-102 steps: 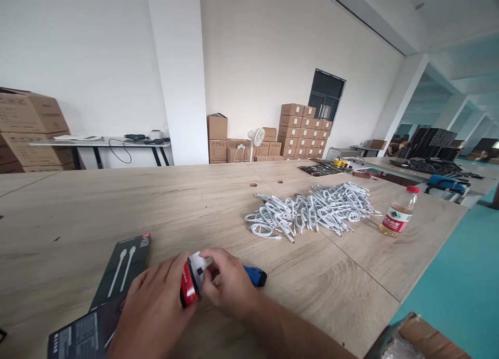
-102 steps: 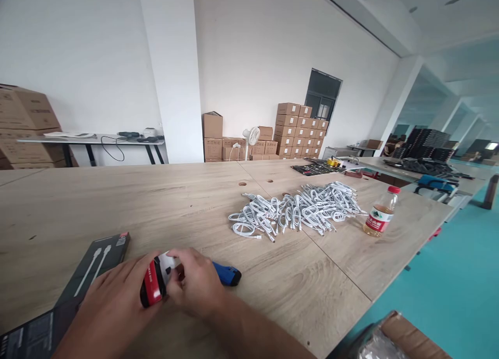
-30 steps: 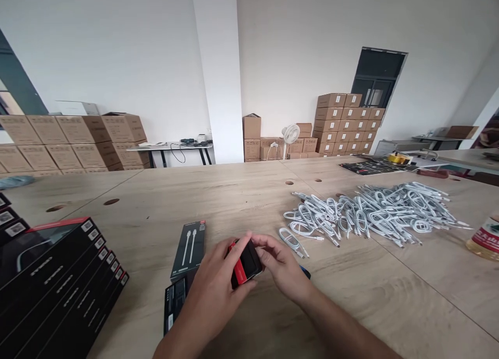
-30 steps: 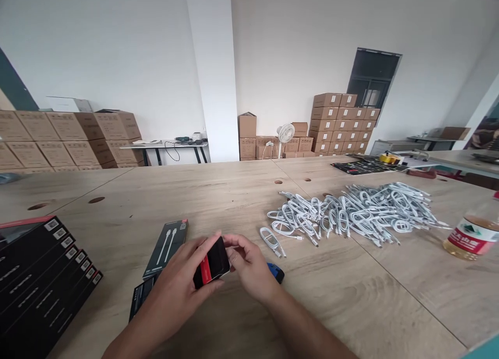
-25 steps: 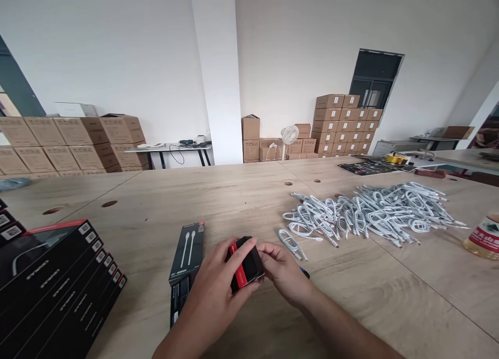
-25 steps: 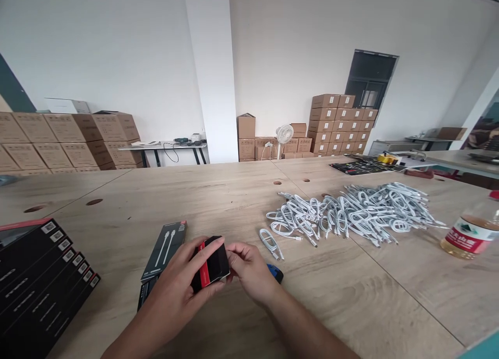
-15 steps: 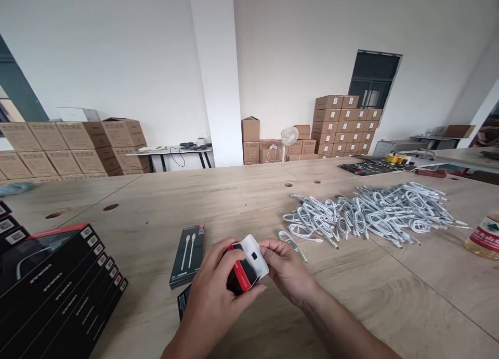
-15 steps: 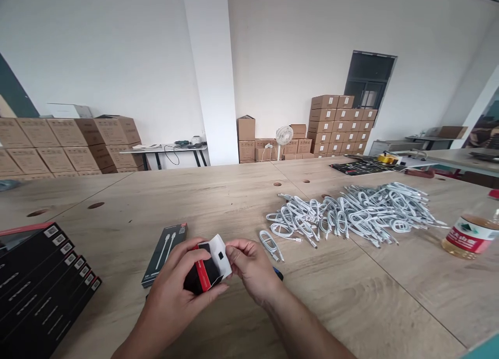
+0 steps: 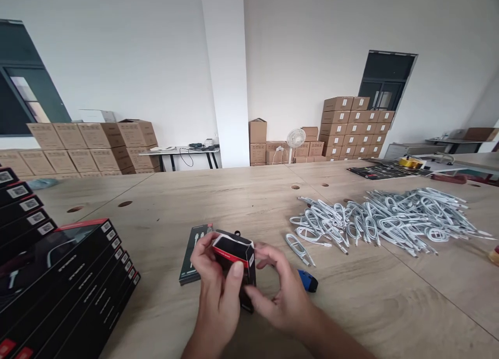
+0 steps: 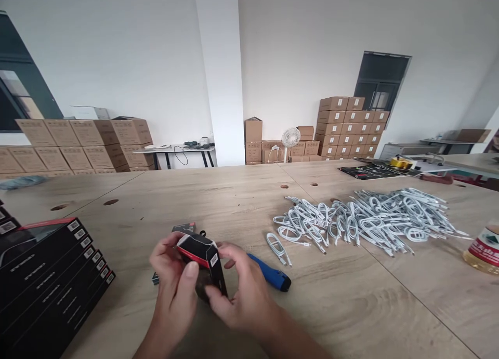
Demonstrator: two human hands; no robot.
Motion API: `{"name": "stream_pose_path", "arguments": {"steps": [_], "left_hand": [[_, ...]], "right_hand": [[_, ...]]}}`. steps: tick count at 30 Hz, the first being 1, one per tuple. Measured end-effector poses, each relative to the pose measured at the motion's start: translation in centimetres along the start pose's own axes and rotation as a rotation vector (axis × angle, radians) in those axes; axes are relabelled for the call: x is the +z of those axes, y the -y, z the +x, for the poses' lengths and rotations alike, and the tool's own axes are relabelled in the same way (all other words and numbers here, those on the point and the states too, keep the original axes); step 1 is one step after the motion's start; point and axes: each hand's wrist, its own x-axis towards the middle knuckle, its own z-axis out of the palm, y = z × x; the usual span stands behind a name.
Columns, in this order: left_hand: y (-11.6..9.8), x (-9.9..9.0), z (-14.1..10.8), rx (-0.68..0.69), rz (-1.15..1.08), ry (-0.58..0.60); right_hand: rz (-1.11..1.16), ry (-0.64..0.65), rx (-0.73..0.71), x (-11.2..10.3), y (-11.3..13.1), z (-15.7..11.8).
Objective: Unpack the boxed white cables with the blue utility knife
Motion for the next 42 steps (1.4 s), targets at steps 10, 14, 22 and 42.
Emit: {"name": "stream_pose_path", "arguments": {"steps": [10, 14, 22, 42], "left_hand": [[-0.9, -0.8, 0.4, 0.044, -0.035, 0.174], [-0.6, -1.1, 0.6, 0.085, 0.008, 0.165], [-1.2, -0.9, -0.1, 0.063, -0.179, 0.102], [-3.5, -3.3, 0.7, 0.384, 0.017, 0.37]], "right_hand": [[0.006, -0.16, -0.024, -1.3, -1.5, -0.1], [-0.058, -0.158, -0.067, -1.8, -1.1, 0.2], [-0.082, -0.174, -0.077, -2.6, -0.4, 0.6], [0.217, -0.102, -0.021, -4.0, 1.6, 1.1]]}}
